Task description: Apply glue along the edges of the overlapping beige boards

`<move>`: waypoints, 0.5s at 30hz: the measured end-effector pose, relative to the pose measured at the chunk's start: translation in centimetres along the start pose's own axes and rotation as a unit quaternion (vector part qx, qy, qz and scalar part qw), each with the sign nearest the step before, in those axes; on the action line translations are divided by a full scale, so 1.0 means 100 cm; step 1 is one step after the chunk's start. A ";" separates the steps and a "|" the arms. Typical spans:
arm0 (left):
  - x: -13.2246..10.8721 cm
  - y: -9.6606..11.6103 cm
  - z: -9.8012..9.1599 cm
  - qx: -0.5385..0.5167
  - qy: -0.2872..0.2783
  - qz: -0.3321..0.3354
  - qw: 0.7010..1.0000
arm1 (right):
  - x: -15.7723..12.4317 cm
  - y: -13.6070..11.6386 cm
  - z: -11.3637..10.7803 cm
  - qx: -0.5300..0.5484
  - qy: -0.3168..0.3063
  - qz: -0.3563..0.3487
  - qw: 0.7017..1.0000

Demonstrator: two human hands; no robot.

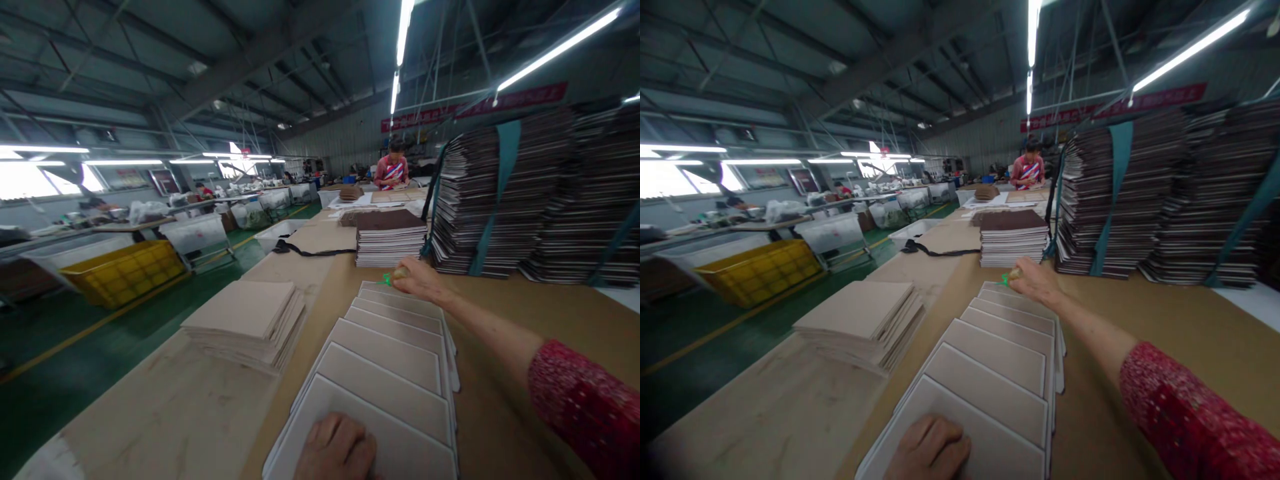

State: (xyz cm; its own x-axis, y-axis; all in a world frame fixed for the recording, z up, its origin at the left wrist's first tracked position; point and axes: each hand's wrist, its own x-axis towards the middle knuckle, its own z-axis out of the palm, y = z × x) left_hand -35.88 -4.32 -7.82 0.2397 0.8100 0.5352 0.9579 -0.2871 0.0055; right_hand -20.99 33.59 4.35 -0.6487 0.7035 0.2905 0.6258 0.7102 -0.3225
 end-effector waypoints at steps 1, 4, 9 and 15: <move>0.001 0.002 -0.001 -0.005 0.003 -0.005 1.000 | -0.001 0.000 -0.001 0.008 0.007 0.002 1.000; 0.008 0.008 -0.008 -0.024 0.011 -0.021 0.999 | -0.009 -0.001 -0.005 0.025 0.018 -0.002 1.000; 0.017 0.012 -0.016 -0.034 0.018 -0.032 0.999 | -0.021 -0.020 -0.005 0.026 0.005 -0.030 0.999; 0.013 0.014 -0.015 -0.039 0.001 -0.039 0.998 | -0.019 -0.047 0.008 0.001 -0.012 -0.036 0.999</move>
State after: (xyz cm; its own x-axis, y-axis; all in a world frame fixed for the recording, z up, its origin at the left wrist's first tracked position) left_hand -34.50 -4.38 -5.85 0.1642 0.8304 0.5324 0.9583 -0.2623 0.1136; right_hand -23.01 28.92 4.60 -0.7029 0.6491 0.2909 0.5755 0.7593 -0.3037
